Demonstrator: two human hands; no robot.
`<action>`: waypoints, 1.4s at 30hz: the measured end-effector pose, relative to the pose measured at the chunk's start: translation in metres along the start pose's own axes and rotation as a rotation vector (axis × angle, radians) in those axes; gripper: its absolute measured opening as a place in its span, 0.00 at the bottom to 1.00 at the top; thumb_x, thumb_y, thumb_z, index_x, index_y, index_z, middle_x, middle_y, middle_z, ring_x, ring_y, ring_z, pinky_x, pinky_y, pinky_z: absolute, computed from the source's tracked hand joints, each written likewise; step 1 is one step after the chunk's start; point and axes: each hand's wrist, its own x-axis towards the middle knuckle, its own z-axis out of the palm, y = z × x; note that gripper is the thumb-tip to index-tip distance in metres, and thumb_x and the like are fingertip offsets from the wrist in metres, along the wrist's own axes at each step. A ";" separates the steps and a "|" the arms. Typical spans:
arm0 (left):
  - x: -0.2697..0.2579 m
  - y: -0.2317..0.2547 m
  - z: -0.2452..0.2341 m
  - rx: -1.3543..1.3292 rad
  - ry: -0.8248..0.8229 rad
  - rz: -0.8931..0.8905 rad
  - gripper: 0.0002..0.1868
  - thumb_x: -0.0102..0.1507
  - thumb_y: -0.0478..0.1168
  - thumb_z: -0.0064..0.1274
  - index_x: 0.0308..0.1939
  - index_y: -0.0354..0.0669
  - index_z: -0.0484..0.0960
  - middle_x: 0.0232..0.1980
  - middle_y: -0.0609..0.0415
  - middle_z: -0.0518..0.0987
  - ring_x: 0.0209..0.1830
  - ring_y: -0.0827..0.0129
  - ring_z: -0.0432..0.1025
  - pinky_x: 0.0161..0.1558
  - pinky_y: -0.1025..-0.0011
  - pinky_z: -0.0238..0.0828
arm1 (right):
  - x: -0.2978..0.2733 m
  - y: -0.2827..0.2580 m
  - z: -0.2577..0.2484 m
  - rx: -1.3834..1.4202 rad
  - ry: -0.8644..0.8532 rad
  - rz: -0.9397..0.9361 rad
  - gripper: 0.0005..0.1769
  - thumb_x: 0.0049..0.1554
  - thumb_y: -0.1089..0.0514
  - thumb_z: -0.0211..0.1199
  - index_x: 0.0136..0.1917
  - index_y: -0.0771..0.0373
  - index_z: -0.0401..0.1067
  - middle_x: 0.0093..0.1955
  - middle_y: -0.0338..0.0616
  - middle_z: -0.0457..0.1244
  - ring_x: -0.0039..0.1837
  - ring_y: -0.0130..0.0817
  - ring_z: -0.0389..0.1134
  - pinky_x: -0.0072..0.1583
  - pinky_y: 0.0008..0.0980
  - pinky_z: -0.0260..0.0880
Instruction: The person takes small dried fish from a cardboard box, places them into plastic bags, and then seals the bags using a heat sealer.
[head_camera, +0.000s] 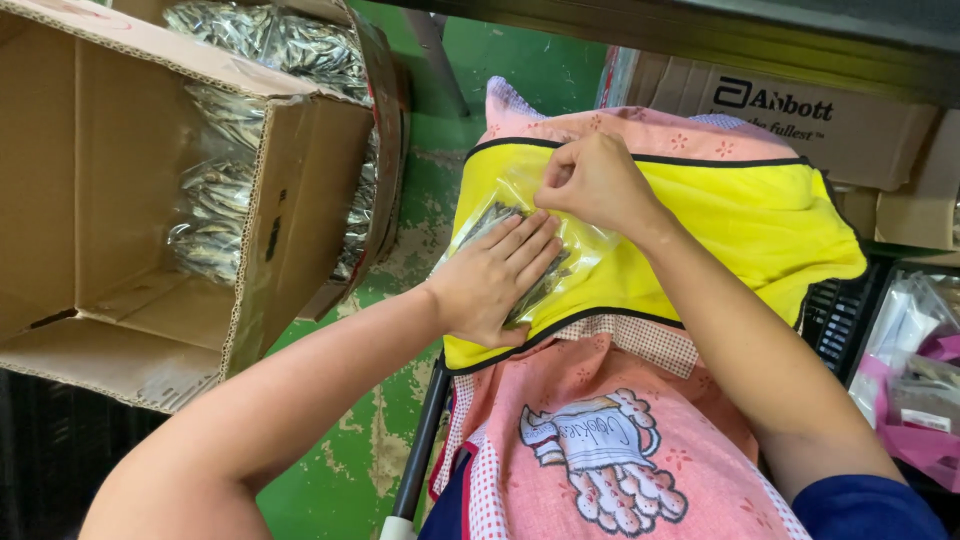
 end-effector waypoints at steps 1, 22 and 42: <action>0.000 0.000 0.001 0.005 0.001 0.001 0.59 0.51 0.65 0.44 0.78 0.29 0.54 0.80 0.30 0.55 0.82 0.40 0.49 0.79 0.49 0.42 | 0.001 -0.002 0.000 -0.009 -0.009 -0.005 0.08 0.46 0.51 0.73 0.34 0.56 0.82 0.28 0.40 0.68 0.37 0.37 0.70 0.50 0.34 0.71; -0.002 0.003 0.005 0.010 0.022 -0.043 0.56 0.54 0.66 0.37 0.78 0.31 0.56 0.80 0.31 0.57 0.82 0.42 0.50 0.79 0.50 0.41 | 0.044 -0.008 0.027 -0.122 0.152 -0.023 0.09 0.46 0.44 0.72 0.34 0.48 0.82 0.31 0.44 0.69 0.43 0.52 0.72 0.50 0.46 0.72; 0.006 -0.005 -0.067 -1.915 0.776 -0.291 0.47 0.53 0.61 0.62 0.68 0.37 0.64 0.62 0.45 0.74 0.58 0.60 0.70 0.59 0.60 0.73 | -0.142 -0.115 -0.171 0.449 0.337 -0.128 0.04 0.63 0.60 0.64 0.47 0.62 0.74 0.32 0.38 0.67 0.34 0.20 0.64 0.39 0.24 0.69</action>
